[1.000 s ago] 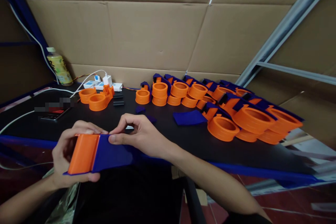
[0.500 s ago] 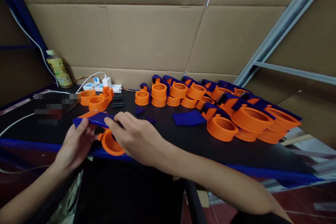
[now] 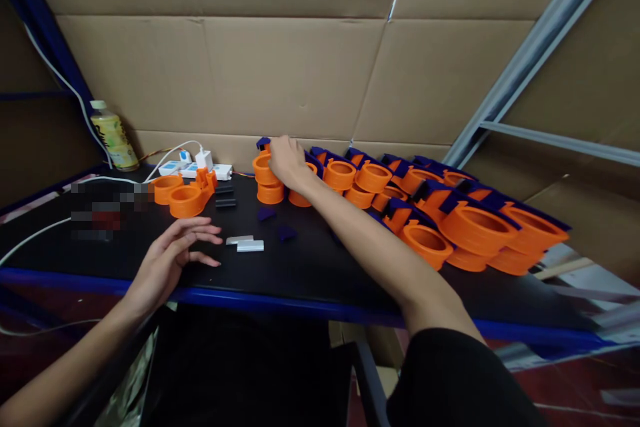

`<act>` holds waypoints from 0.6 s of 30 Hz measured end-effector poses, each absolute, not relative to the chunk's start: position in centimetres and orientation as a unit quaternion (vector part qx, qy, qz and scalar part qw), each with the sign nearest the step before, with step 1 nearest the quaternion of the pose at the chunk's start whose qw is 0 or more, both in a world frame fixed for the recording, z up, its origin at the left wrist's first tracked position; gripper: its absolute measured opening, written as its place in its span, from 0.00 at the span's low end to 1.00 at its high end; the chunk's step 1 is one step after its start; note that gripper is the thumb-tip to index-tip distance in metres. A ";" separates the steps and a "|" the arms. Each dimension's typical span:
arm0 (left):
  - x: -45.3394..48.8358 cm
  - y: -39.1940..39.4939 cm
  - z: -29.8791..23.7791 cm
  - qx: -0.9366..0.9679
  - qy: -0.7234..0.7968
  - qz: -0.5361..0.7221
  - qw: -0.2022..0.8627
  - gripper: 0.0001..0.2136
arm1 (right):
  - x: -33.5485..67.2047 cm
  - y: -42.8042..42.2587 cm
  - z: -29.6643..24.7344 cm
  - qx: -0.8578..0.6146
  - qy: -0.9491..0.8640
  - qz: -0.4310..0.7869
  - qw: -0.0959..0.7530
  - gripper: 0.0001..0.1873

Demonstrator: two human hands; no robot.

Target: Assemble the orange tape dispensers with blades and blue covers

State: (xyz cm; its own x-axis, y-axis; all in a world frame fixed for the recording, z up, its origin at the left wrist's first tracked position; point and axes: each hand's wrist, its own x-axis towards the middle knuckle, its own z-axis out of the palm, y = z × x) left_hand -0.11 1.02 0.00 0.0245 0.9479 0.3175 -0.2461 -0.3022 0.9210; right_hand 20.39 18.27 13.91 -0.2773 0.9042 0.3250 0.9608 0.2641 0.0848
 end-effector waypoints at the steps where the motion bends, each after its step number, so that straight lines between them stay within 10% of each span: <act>1: -0.1 1.0 0.0 0.534 0.337 0.602 0.488 0.13 | 20.1 18.6 13.7 -0.598 -0.782 -0.141 0.109 0.23; 18: -0.1 0.7 0.1 0.578 0.368 0.548 0.480 0.12 | 19.6 19.3 13.6 -0.614 -0.763 -0.179 0.095 0.18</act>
State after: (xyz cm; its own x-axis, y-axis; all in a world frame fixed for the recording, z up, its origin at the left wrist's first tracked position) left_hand -0.13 0.71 0.15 0.1288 0.9515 0.2793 -0.1000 -0.2678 0.9583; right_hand 19.63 19.34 13.63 -0.2276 0.9028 0.3650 0.9710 0.1820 0.1553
